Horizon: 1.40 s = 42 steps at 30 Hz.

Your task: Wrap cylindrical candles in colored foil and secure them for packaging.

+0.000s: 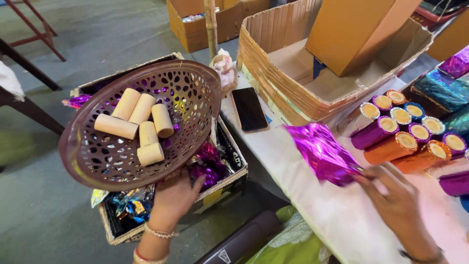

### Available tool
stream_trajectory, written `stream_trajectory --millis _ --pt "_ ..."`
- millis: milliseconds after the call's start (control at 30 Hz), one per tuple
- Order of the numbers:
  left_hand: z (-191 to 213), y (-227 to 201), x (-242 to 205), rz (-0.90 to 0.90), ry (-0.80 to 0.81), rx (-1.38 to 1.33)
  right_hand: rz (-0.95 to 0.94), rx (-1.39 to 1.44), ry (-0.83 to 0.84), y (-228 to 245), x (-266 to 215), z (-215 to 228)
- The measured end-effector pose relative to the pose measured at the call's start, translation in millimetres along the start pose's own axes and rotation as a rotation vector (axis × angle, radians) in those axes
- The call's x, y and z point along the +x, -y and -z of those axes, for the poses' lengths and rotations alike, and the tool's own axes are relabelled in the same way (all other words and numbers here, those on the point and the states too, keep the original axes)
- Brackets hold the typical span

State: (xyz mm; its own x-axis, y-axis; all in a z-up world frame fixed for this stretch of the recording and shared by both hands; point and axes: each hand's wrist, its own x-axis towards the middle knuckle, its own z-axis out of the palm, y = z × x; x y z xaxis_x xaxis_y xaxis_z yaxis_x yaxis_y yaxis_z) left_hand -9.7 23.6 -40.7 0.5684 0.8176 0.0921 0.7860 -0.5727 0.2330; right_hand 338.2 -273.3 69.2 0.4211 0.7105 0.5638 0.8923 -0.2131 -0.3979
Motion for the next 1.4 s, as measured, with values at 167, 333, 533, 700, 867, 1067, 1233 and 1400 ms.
stream_trajectory --millis 167,333,533,700,867,1067,1233,1400 --pt "7.8 21.1 9.9 0.05 -0.01 0.105 -0.158 0.032 -0.013 -33.4 -43.2 32.4" --pt "-23.3 55.2 46.8 0.212 0.413 0.308 -0.251 0.044 -0.011 -51.4 -71.0 52.8" --pt "-66.7 104.4 63.9 0.209 0.31 0.039 -0.308 0.063 -0.002 -73.9 -104.9 79.2" --pt "-12.7 59.6 22.3 0.245 0.256 -0.172 -0.298 0.091 -0.025 -111.9 -133.1 80.9" --pt "-3.7 31.6 4.7 0.215 -0.026 0.097 -0.34 0.216 -0.041 -128.2 -145.1 71.5" --pt "0.4 24.5 -3.2 -0.014 -0.297 0.28 -0.425 0.324 -0.035 -147.4 -155.1 56.9" --pt "7.1 17.1 -6.5 -0.009 -0.158 0.25 -0.444 0.322 -0.027 -148.6 -157.9 52.3" --pt "43.0 -16.9 -24.1 -0.05 -0.235 0.151 -0.472 0.349 -0.031 -156.0 -161.7 47.6"
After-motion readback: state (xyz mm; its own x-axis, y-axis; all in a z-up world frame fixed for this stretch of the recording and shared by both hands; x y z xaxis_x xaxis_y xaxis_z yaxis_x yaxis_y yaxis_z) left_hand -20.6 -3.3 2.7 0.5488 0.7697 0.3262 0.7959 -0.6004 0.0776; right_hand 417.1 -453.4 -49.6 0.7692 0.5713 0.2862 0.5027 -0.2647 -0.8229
